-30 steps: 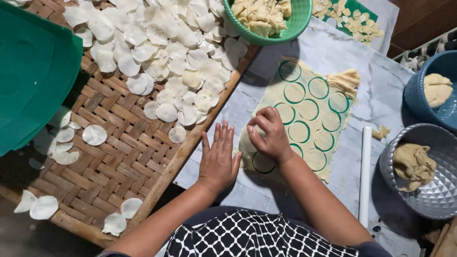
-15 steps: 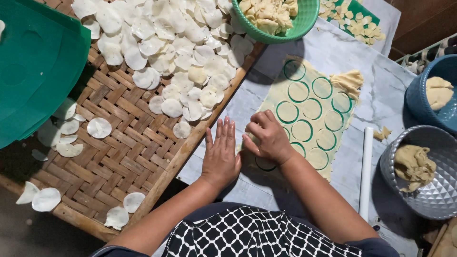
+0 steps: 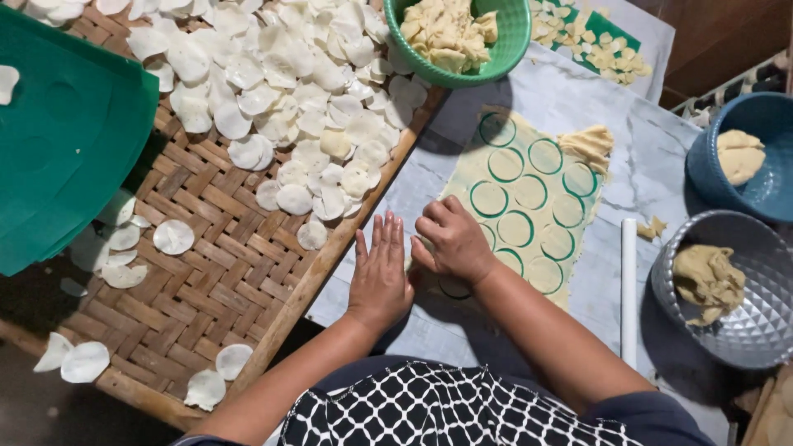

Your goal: Rolling out dough and cutting it into circular shapes using a mold

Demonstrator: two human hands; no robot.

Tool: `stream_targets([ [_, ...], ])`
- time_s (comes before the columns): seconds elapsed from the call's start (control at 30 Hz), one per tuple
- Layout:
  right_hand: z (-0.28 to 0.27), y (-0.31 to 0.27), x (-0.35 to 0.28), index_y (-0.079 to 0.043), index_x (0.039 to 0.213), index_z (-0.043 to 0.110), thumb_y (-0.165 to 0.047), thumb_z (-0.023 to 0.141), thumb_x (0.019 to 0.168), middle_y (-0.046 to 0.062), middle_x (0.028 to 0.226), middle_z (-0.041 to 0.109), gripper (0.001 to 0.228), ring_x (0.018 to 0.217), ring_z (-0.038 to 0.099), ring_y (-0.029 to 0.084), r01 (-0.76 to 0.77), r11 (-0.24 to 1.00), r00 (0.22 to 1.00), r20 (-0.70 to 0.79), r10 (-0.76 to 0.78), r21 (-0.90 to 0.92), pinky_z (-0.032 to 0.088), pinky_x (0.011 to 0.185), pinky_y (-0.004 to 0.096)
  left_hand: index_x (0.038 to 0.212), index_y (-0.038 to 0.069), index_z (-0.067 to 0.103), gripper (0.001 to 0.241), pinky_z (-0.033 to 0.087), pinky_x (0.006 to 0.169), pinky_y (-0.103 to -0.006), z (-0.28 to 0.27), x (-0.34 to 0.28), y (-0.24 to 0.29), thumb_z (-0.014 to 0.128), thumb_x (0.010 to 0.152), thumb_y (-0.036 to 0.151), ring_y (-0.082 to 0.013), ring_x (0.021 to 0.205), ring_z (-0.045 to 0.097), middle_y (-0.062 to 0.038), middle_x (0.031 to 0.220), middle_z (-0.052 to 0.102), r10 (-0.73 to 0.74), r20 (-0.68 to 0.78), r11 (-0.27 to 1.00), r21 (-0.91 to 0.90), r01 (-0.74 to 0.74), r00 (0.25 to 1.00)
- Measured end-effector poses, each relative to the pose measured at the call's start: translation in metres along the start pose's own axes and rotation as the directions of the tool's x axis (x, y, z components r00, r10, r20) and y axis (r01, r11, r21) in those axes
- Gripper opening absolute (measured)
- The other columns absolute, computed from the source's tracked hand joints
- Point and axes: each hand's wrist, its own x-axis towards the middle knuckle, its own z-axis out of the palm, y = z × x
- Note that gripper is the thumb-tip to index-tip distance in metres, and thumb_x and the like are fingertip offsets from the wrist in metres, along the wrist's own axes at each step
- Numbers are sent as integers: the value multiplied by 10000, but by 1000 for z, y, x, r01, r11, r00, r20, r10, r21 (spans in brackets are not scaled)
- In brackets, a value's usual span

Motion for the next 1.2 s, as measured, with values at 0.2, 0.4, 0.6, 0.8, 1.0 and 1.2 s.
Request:
stream_targets([
  [0.2, -71, 10, -25, -78, 876, 655, -197, 594, 928, 123, 957, 524, 143, 920, 557, 368, -476, 833, 848, -105, 519, 282, 473, 884, 457, 1578, -66, 295, 800, 198, 1206, -626, -6, 4, -3, 601, 988, 380, -498, 1511, 272, -314, 1599, 352, 66, -141, 981, -169, -90, 988],
  [0.4, -140, 13, -176, -125, 898, 639, -233, 656, 965, 57, 975, 525, 128, 999, 587, 311, -669, 672, 744, -270, 612, -319, 435, 936, 429, 1502, 46, 472, 884, 305, 1188, -573, -9, -6, -19, 753, 841, 560, -464, 1462, 387, -217, 1543, 468, 141, -172, 940, -286, -186, 975],
  [0.6, -173, -14, -208, -20, 1104, 753, -77, 752, 982, 151, 1177, 606, 134, 1075, 539, 330, -692, 489, 679, -250, 690, -531, 444, 1009, 443, 1304, 159, 616, 544, 205, 1243, -569, -41, -3, 4, 737, 864, 456, -305, 1430, 435, -99, 1454, 539, 314, 22, 942, -133, -308, 949],
  [0.8, -166, -29, -193, -13, 1271, 748, -78, 753, 931, 165, 1399, 573, 347, 1258, 524, 372, -729, 267, 543, -295, 786, -630, 412, 1060, 516, 975, 134, 691, 158, 401, 1150, -457, -46, 13, 20, 727, 881, 256, -260, 1171, 601, -67, 1229, 651, 404, -110, 895, -159, -417, 908],
  [1.0, -162, -49, -160, 59, 1227, 733, 5, 646, 1013, 243, 1239, 576, 237, 1131, 525, 339, -806, 364, 540, -328, 775, -467, 554, 923, 448, 925, 119, 758, 146, 461, 936, -385, -43, 16, 17, 736, 889, 258, -217, 1053, 613, -24, 1164, 669, 248, -48, 904, -349, -249, 968],
  [1.2, -74, -84, -132, -172, 1050, 793, -118, 735, 893, 51, 934, 690, 176, 838, 711, 282, -768, 621, 626, -21, 779, 159, 581, 749, 361, 949, 265, 748, 94, 500, 820, -385, -7, 12, 4, 741, 912, 351, -240, 1055, 652, 15, 1173, 690, 180, -113, 923, -324, -207, 977],
])
